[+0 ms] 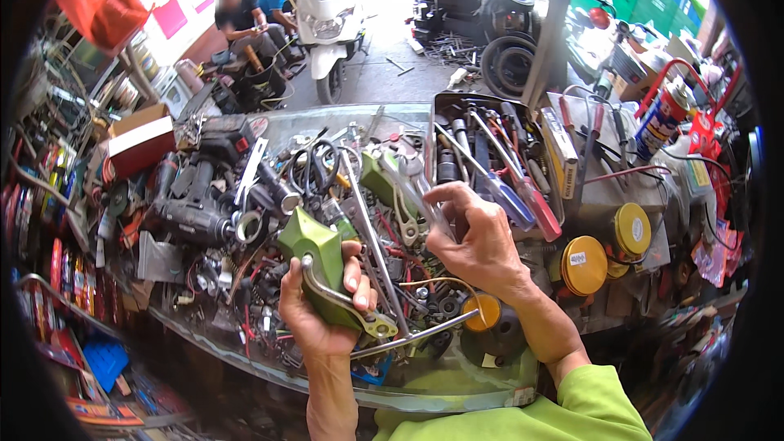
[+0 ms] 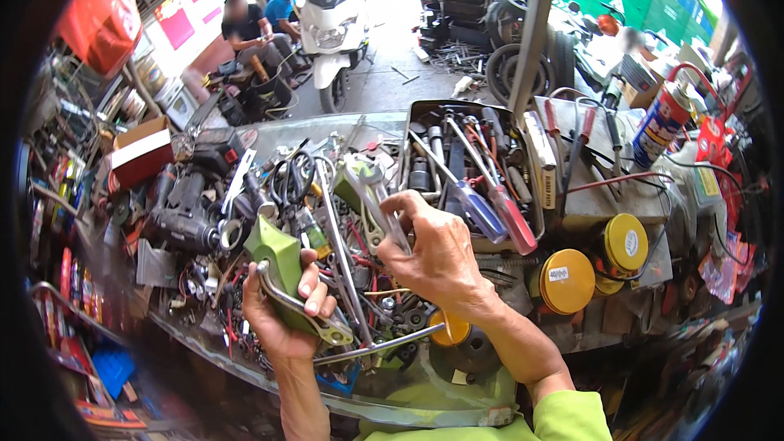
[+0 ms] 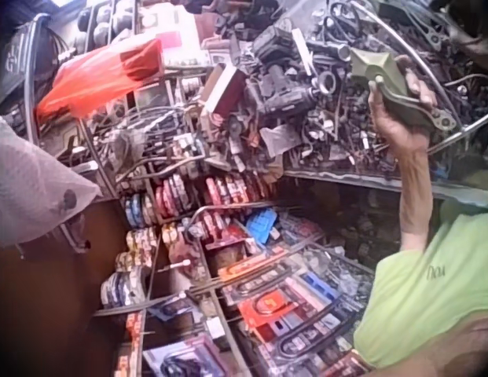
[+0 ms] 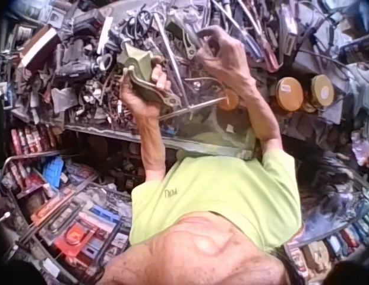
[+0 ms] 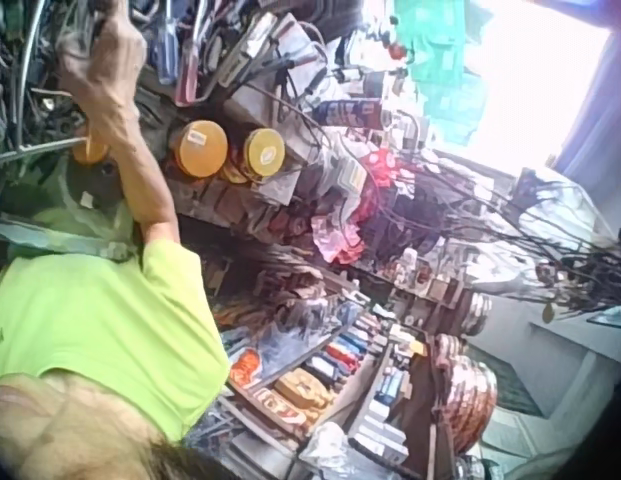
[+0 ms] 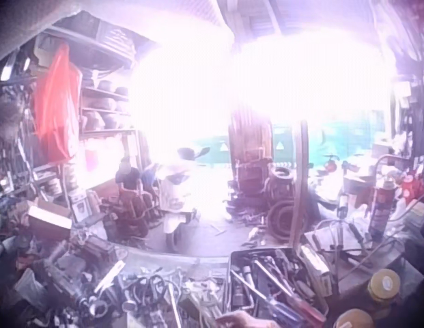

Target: The person holds a green plastic housing and uses a wrench to tighten a bolt on a metal rod attached to it. The person repeatedly adjusts the rod and housing, then uses the wrench to tighten the bolt again.

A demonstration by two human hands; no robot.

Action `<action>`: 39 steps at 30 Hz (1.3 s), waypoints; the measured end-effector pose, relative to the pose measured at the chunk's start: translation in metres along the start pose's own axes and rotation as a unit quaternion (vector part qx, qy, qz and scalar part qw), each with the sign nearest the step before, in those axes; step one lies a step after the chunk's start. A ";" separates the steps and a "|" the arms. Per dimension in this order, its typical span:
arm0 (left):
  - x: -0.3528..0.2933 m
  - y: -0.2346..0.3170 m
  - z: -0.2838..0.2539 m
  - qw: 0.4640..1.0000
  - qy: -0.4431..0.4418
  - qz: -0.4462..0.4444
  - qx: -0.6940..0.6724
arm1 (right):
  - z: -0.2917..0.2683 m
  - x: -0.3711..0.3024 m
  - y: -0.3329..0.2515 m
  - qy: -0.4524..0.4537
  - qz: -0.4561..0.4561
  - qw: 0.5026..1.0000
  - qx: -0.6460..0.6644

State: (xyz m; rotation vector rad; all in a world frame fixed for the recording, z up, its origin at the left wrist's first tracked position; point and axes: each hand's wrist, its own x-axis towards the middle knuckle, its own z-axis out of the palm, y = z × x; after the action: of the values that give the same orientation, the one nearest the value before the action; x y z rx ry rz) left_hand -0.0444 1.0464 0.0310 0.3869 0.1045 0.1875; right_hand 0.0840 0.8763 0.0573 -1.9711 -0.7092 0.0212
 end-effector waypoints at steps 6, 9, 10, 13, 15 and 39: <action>0.001 0.002 0.000 0.999 0.023 0.019 -0.032 | 0.005 -0.008 -0.006 -0.177 0.020 0.980 0.091; 0.001 0.003 -0.002 0.998 0.037 0.025 -0.049 | 0.011 -0.008 -0.008 -0.219 -0.004 0.975 0.036; 0.000 0.004 -0.003 0.998 0.050 0.026 -0.039 | 0.012 -0.008 -0.010 -0.238 -0.003 0.971 0.018; -0.001 0.006 -0.004 0.997 0.078 0.023 -0.016 | 0.019 -0.009 -0.002 -0.218 -0.053 0.974 -0.021; 0.000 0.007 -0.002 0.995 0.093 0.023 -0.010 | 0.018 -0.009 0.001 -0.218 -0.072 0.972 -0.054; -0.004 -0.011 0.005 0.960 0.092 0.186 0.187 | -0.010 -0.005 -0.021 -0.286 0.114 0.801 0.513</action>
State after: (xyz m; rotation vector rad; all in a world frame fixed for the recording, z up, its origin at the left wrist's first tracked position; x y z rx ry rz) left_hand -0.0462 1.0335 0.0312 0.7659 0.2530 0.5806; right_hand 0.0735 0.8726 0.0782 -0.9391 -0.6161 0.9842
